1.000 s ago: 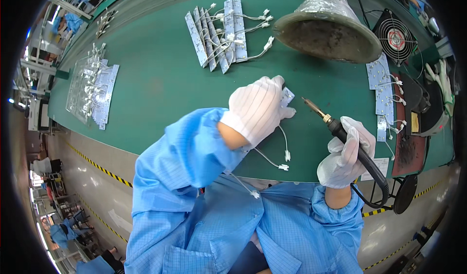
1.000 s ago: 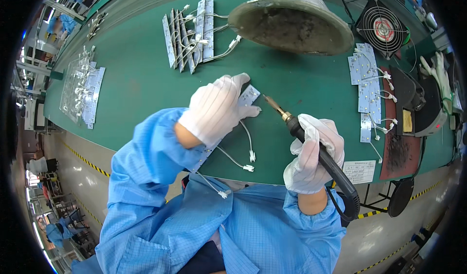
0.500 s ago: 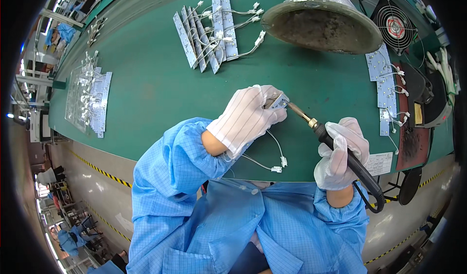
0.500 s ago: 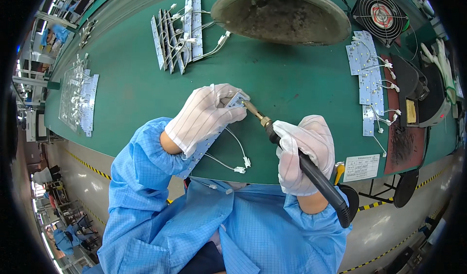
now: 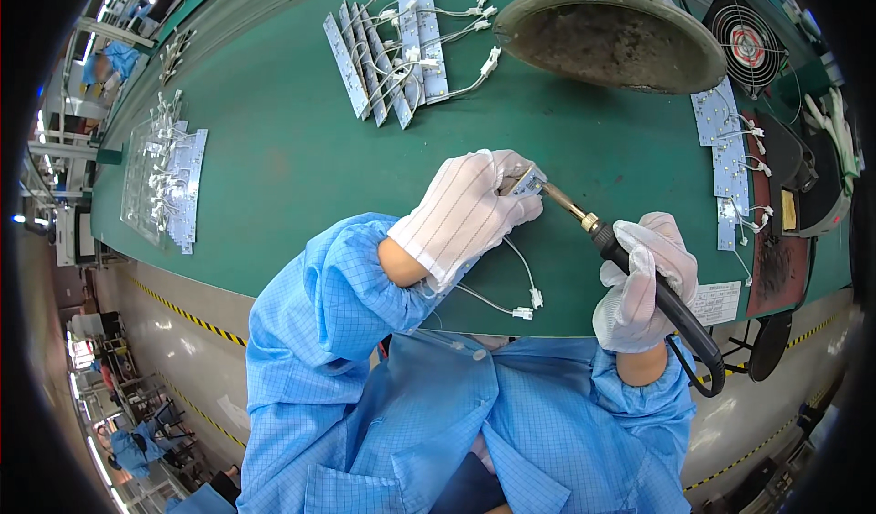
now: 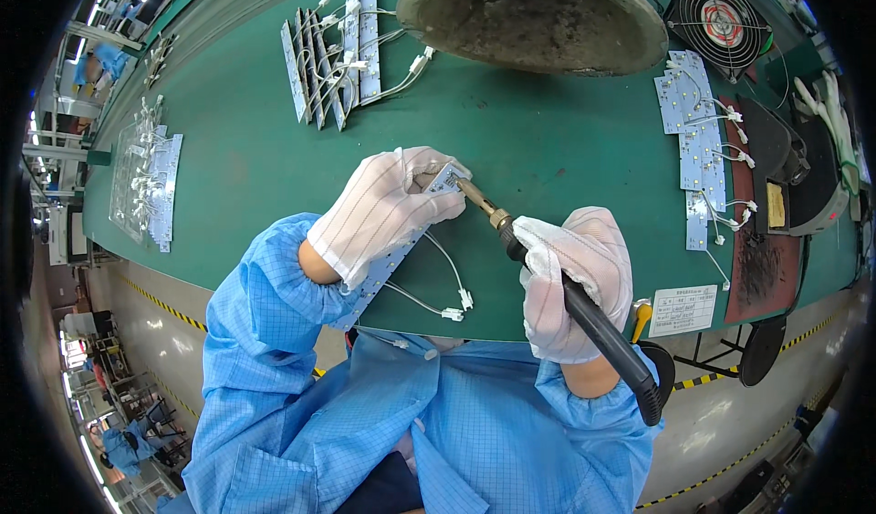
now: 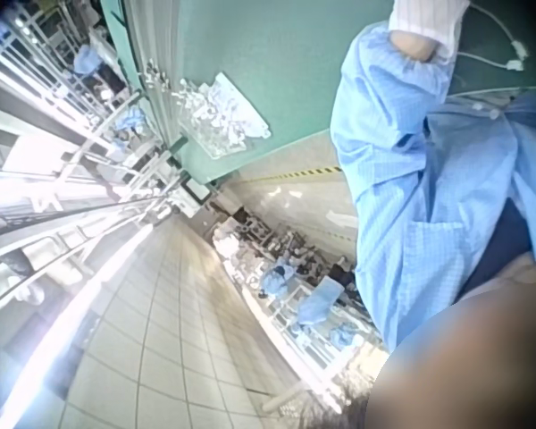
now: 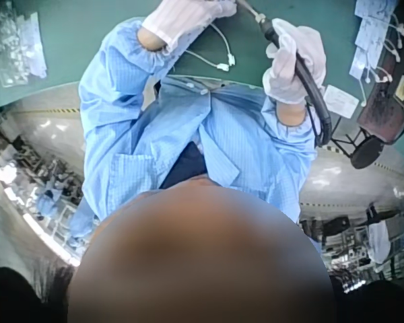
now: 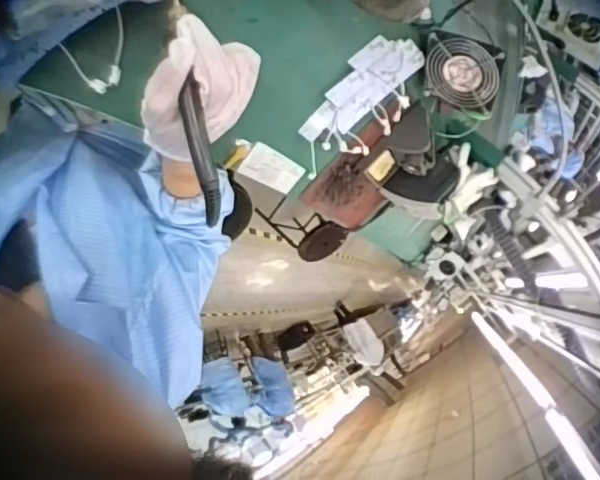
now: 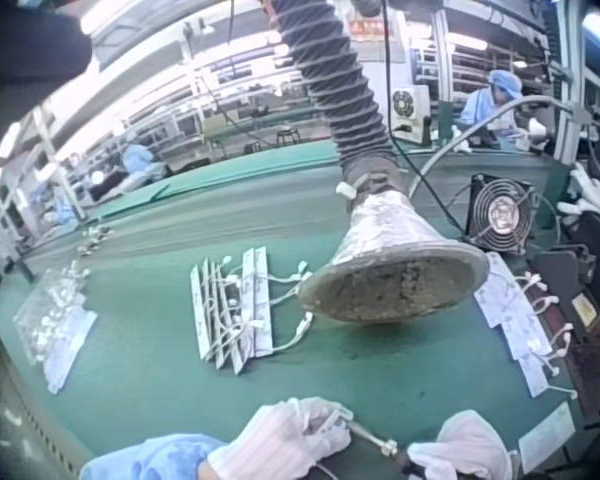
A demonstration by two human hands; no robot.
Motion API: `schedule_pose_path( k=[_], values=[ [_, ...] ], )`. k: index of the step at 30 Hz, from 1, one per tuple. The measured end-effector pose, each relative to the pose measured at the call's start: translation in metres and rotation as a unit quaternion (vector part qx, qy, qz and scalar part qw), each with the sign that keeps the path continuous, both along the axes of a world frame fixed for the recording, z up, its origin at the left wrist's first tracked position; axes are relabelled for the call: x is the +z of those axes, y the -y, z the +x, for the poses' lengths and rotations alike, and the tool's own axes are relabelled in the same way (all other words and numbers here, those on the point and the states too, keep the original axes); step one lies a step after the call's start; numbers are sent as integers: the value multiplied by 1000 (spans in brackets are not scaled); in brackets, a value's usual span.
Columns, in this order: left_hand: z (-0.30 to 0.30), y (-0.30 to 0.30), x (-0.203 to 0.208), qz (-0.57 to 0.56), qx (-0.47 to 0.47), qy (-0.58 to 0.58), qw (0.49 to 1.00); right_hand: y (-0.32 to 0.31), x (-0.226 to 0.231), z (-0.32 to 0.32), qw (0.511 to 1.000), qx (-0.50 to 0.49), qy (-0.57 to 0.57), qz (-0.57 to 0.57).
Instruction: The person solders wires onto electronic components on circuit boards using a soldering iron.
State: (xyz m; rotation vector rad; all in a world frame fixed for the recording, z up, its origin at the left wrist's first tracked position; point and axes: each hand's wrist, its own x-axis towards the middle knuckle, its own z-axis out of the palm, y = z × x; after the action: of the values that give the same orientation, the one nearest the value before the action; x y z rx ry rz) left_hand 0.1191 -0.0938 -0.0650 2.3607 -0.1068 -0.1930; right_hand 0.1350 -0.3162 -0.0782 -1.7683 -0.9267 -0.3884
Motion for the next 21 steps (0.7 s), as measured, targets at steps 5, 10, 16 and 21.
schedule_pose_path(
  k=[5,10,16,21],
  values=[
    [2,0,0,-8,2,-6,1000,1,-3,0,1000,-7,21,-12],
    [-1,1,2,-25,3,11,1000,1,-1,0,1000,-1,7,5],
    [-4,-3,-10,64,-65,107,990,1,1,1,1000,6,-5,-7],
    [1,-1,0,-18,-25,44,999,-2,-3,1,1000,4,11,11]
  ],
)
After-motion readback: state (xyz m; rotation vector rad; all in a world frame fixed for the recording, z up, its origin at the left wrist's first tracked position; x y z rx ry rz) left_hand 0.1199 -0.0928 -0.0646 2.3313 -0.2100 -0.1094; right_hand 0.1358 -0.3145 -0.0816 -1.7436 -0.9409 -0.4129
